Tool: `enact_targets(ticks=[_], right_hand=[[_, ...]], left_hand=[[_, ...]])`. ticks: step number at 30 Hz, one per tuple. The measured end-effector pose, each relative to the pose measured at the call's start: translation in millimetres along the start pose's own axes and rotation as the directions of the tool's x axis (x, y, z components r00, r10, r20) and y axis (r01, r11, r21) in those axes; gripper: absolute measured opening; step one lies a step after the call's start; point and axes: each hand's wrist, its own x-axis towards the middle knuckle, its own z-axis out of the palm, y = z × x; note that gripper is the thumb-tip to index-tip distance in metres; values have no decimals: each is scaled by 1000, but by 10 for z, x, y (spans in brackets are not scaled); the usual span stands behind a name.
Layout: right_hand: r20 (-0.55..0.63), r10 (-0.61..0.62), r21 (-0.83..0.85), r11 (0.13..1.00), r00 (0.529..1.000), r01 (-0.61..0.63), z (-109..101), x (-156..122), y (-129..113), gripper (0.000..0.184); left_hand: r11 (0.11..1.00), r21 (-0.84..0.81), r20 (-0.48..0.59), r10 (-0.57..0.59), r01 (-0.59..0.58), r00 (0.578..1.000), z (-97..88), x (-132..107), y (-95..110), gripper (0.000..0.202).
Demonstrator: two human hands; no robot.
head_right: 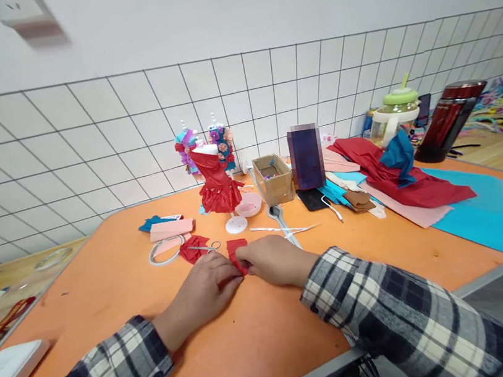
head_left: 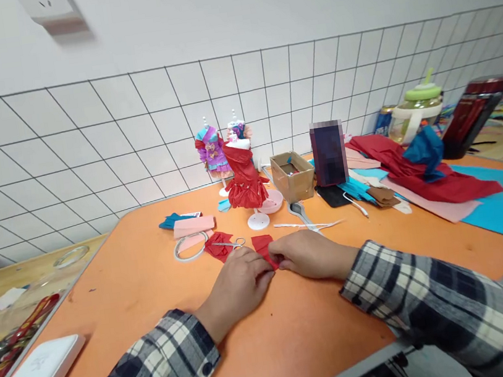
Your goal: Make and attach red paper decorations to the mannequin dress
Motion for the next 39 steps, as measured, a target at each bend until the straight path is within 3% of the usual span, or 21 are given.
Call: enact_targets(ticks=[4,13,21,26,33,39], right_hand=[[-10,-21,0,1000,1000,21,-4,-8,-13,18],[-36,185,72,981,982,-182,90,42,-19,18],[-17,155,-8,988,988,-155,42,25,-99,18],[-5,170,-58,984,985,-170,32,5,-128,17],[-105,106,-130,984,989,-120,82,-13,-110,21],[-27,124,-107,986,992,-126,49,-11,-117,21]], left_hand=[[1000,6,-14,-5,5,1000,26,11,-11,17],[998,14,-5,-66,66,998,61,17,-60,17],[997,31,-48,-71,73,996,33,38,10,19],[995,38,9,-92,91,996,7,36,15,19],[976,199,-52,-75,84,996,-51,25,54,18],[984,166,46,-72,63,996,-51,28,66,21]])
